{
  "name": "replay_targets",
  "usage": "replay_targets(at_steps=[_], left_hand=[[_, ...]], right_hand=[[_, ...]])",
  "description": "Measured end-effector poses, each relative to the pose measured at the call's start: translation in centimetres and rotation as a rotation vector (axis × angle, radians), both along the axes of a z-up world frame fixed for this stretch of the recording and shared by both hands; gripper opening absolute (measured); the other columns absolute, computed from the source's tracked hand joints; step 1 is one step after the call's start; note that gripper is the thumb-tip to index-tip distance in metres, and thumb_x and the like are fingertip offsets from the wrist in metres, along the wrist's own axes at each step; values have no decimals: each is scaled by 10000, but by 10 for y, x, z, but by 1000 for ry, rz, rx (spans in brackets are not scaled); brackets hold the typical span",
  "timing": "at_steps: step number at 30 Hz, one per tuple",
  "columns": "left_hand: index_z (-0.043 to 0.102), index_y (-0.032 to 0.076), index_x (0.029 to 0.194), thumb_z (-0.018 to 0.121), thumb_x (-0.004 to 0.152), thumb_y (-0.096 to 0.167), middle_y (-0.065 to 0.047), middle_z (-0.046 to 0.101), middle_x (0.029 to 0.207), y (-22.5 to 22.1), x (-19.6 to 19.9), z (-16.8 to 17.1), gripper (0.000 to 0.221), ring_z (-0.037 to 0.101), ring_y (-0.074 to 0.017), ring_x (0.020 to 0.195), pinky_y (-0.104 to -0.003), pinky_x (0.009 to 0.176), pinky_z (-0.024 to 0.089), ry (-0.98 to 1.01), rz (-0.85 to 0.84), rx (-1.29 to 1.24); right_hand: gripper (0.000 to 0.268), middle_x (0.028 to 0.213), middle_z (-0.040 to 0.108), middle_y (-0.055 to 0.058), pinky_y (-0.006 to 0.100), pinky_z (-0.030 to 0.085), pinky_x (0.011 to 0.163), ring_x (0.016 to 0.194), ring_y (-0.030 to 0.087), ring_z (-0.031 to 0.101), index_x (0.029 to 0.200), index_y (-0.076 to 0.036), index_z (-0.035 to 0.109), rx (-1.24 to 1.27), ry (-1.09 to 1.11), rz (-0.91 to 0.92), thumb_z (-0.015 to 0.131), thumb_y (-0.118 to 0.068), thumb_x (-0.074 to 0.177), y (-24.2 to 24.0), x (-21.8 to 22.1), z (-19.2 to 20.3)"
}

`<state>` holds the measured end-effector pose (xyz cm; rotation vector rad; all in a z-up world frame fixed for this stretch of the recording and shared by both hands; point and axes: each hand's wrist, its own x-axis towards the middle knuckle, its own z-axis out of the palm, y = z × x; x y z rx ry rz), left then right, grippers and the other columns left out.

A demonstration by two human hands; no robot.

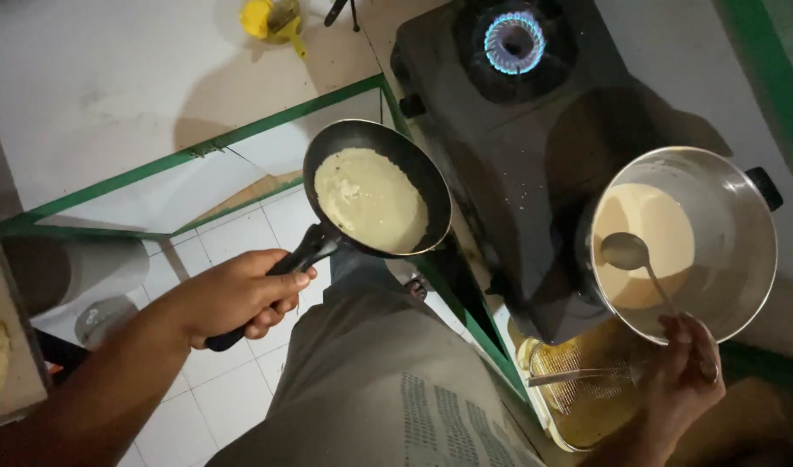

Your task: The person is preparing crepes by greasing a frying pan, pouring batter from a bowl, spreading it evenly, and removing the cooked crepes onto a tray.

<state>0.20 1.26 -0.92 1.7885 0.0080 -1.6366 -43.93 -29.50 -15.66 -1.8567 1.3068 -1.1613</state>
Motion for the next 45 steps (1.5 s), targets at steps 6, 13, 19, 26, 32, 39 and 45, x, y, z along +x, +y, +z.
replay_targets(at_steps=[6, 13, 19, 26, 32, 39, 45], left_hand=[[636, -41, 1217, 565, 1019, 157, -72, 433, 736, 7, 1, -14, 288, 322, -104, 501, -245, 405, 246, 180, 121, -128], [572, 47, 1300, 699, 931, 215, -48, 453, 706, -24, -5, -67, 425, 372, -102, 470, -261, 399, 321, 155, -40, -415], [547, 64, 1324, 774, 877, 251, -69, 597, 687, -117, 13, -148, 536, 560, -169, 446, -339, 468, 494, -187, -255, -635], [526, 87, 1209, 744, 924, 260, -85, 469, 533, -226, 65, -172, 398, 377, -173, 381, -364, 426, 331, -199, -300, -508], [555, 149, 1144, 734, 916, 366, -38, 540, 622, -267, 104, -205, 362, 482, -165, 488, -369, 512, 402, -285, -432, -532], [644, 166, 1191, 638, 866, 477, -54, 709, 1040, -275, 92, -191, 449, 693, -238, 962, -387, 845, 514, -403, -619, -589], [657, 160, 1184, 605, 919, 439, -24, 705, 1108, -277, 84, -150, 388, 661, -203, 1052, -369, 906, 485, -253, -731, -714]], right_hand=[[111, 1096, 715, 141, 308, 563, 1012, 1047, 178, 690, 1293, 14, 679, -17, 74, 11, 596, -16, 1227, 2, 8, 8], [196, 1144, 735, 67, 354, 509, 979, 1103, 201, 682, 1232, -52, 733, -112, 366, -47, 547, -103, 1200, 8, 7, 32], [227, 1170, 740, 25, 348, 528, 987, 1156, 188, 677, 1277, -125, 738, -158, 380, -148, 563, -140, 1133, 22, 8, 12], [224, 1217, 743, 83, 357, 544, 897, 1052, 220, 705, 1288, -138, 745, -94, 428, -346, 615, -180, 1111, 43, 25, 5], [278, 1137, 701, 102, 359, 550, 941, 1034, 229, 686, 1274, -25, 703, -193, 284, -415, 481, -40, 1109, 72, 91, 54], [183, 1254, 644, 231, 389, 510, 916, 1107, 314, 645, 1269, 95, 583, -473, 231, -412, 415, 30, 1238, 50, 151, 107], [260, 1025, 718, 178, 362, 593, 939, 929, 234, 726, 1139, -27, 607, -307, -296, -402, 515, -269, 1119, 21, 205, 94]])
